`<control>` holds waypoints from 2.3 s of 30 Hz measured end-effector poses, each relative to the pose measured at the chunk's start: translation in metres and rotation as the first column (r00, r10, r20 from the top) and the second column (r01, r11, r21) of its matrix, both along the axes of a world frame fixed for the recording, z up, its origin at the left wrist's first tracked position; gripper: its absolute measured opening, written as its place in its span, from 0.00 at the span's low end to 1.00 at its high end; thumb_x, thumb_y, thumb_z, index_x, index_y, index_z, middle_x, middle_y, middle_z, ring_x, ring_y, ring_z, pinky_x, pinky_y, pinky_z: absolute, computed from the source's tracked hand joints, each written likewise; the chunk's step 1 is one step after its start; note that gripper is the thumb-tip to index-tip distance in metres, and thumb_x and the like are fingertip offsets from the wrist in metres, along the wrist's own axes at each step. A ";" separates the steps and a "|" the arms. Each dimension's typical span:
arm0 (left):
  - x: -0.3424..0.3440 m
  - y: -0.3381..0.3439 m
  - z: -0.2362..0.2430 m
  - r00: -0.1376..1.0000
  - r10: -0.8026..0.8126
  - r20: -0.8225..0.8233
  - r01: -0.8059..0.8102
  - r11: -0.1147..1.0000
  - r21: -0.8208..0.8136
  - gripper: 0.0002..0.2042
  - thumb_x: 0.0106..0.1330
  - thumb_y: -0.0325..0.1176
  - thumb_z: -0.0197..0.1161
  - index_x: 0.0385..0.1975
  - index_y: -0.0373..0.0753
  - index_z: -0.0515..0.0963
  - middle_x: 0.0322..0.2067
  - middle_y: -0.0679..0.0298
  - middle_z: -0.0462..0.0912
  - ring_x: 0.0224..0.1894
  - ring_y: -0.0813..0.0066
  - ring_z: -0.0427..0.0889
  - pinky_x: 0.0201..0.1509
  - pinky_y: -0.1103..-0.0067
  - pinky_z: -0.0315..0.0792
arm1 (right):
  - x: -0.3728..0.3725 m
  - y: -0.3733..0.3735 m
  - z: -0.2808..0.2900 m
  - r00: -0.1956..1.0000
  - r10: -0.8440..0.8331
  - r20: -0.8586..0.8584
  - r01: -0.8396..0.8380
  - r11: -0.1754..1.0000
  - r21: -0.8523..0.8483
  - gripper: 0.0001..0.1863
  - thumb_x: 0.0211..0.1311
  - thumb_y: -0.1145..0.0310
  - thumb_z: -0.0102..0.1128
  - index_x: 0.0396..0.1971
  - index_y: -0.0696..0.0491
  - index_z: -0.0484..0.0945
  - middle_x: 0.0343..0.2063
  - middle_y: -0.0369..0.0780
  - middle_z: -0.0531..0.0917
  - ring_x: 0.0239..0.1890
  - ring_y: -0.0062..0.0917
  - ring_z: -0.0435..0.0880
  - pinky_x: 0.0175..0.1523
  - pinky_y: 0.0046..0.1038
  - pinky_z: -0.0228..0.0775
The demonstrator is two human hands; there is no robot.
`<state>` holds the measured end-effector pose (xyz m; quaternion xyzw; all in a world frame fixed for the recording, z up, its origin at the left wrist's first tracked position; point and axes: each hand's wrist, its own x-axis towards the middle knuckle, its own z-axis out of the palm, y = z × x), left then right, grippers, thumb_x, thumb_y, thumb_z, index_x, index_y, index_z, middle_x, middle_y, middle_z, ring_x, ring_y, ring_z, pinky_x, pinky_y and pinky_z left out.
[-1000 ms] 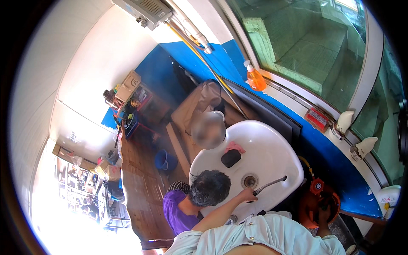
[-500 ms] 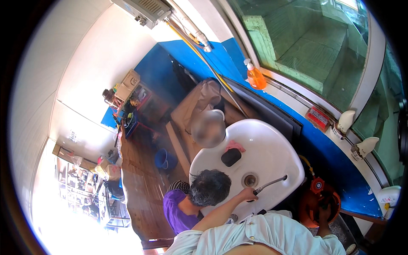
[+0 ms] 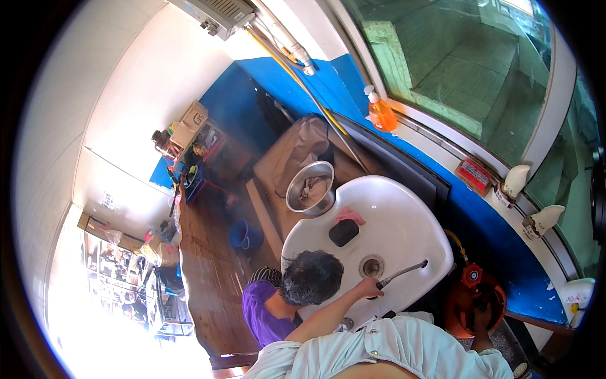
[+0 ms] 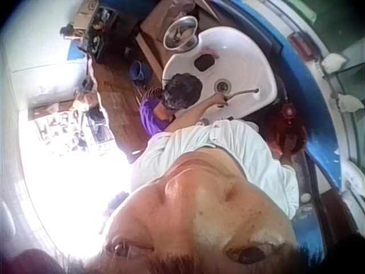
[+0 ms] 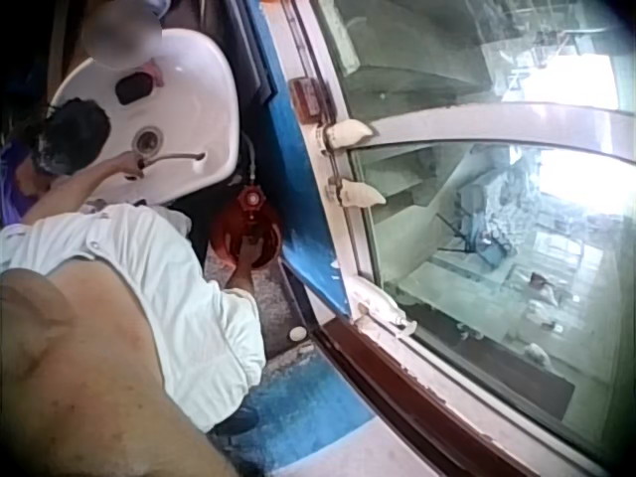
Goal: The person washes another person's hair in a salon sink, using a handheld sprayer to rinse the hair, applying shampoo, and scrubbing the scalp by hand.
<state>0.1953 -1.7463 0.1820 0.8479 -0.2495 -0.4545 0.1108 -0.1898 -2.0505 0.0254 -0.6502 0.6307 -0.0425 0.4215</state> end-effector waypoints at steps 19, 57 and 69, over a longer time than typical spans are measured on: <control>0.008 -0.021 0.005 0.999 -0.045 0.029 0.047 0.993 -0.105 0.17 0.39 0.42 0.67 0.24 0.35 0.79 0.20 0.55 0.81 0.25 0.63 0.81 0.34 0.72 0.74 | -0.018 -0.007 -0.058 0.990 0.141 0.007 -0.138 0.980 -0.146 0.31 0.43 0.63 0.65 0.51 0.56 0.69 0.44 0.46 0.78 0.46 0.36 0.77 0.55 0.31 0.66; 0.001 -0.024 0.012 0.994 0.101 -0.044 -0.105 0.990 -0.092 0.13 0.42 0.34 0.64 0.25 0.34 0.75 0.20 0.62 0.78 0.23 0.72 0.76 0.31 0.76 0.69 | 0.013 0.010 0.040 0.996 0.079 -0.048 -0.085 0.986 -0.145 0.36 0.39 0.53 0.69 0.53 0.45 0.69 0.42 0.45 0.80 0.46 0.41 0.78 0.51 0.36 0.70; 0.004 -0.016 0.002 0.997 0.069 -0.027 -0.071 0.994 -0.086 0.15 0.40 0.36 0.65 0.26 0.34 0.75 0.22 0.60 0.79 0.25 0.70 0.78 0.33 0.75 0.71 | 0.018 0.013 0.024 0.987 -0.054 -0.153 0.037 0.993 -0.112 0.38 0.40 0.51 0.68 0.55 0.46 0.66 0.43 0.49 0.79 0.47 0.41 0.78 0.52 0.37 0.70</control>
